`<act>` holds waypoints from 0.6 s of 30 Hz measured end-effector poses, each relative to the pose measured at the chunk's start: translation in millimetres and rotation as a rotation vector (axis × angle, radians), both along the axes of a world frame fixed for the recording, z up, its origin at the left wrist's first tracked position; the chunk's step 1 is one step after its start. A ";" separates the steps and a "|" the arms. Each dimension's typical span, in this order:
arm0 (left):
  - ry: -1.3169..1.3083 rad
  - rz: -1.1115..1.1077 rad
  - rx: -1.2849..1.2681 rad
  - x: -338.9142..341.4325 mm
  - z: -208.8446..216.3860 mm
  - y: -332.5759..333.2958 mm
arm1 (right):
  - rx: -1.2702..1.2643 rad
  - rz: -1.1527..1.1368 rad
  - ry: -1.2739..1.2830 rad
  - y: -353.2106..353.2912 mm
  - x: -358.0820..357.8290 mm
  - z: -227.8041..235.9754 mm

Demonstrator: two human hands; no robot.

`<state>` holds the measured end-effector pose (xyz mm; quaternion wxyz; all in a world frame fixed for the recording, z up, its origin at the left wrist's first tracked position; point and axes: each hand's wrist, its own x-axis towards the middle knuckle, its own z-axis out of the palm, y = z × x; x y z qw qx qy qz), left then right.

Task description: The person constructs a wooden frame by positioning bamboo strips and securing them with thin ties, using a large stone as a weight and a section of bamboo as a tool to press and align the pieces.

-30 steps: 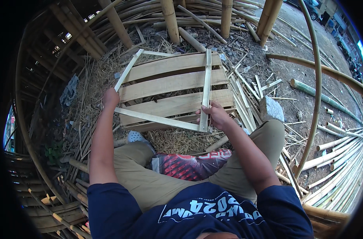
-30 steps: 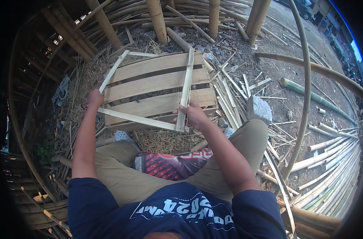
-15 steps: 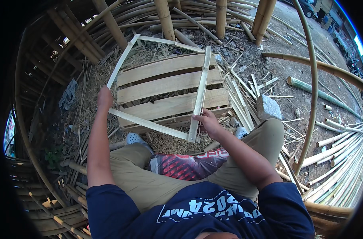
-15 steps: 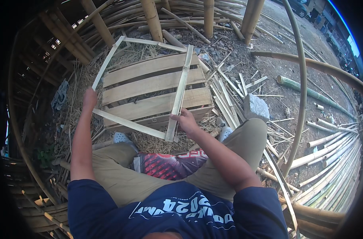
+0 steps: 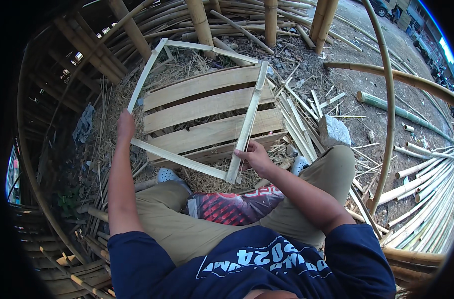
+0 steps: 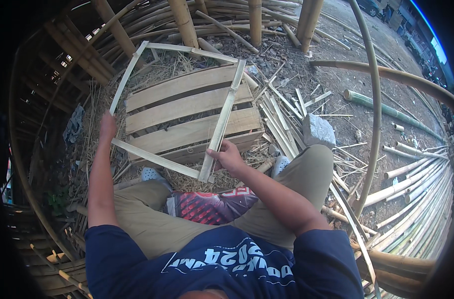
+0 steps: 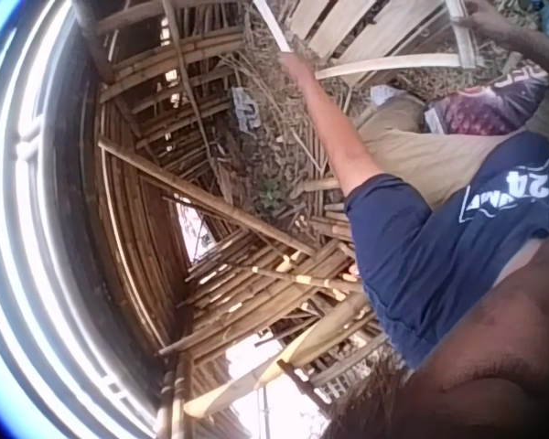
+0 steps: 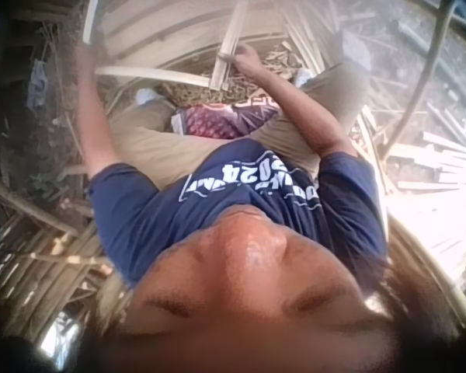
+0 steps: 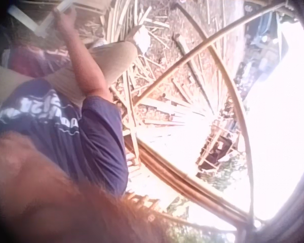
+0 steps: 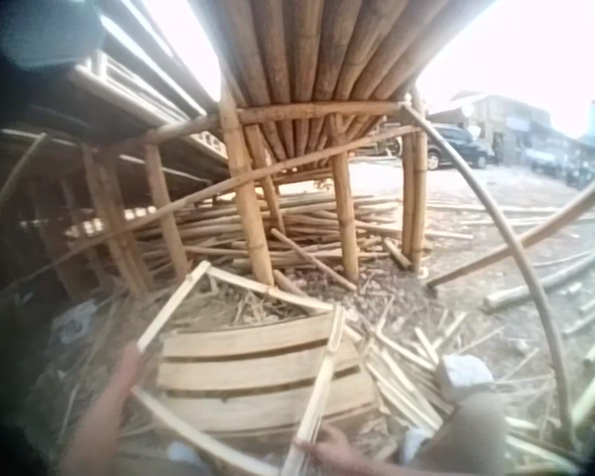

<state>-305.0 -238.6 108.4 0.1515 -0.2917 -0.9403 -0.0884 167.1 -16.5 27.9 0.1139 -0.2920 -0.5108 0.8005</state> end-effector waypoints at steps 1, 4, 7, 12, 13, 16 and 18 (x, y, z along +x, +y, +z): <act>-0.011 0.003 0.009 2.5 -0.8 3.8 | -0.016 -0.001 0.001 2.7 0.6 -2.1; -0.025 -0.002 0.017 4.2 -1.2 8.2 | 0.002 -0.002 -0.039 6.4 0.0 -4.6; -0.017 -0.013 0.006 -8.3 4.1 -3.6 | -0.018 0.037 0.004 3.4 -3.1 3.5; -0.014 -0.037 -0.019 -16.5 7.0 -5.8 | -0.016 0.044 0.059 -3.0 -0.6 14.7; 0.002 -0.057 -0.015 -16.2 6.9 -4.9 | -0.007 0.061 0.073 -3.5 0.2 15.4; 0.028 -0.075 -0.035 -24.3 11.2 -13.7 | -0.029 0.073 0.092 -12.9 -2.8 20.3; 0.032 -0.082 -0.052 -29.3 12.5 -15.8 | -0.056 0.086 0.110 -17.8 -4.5 19.1</act>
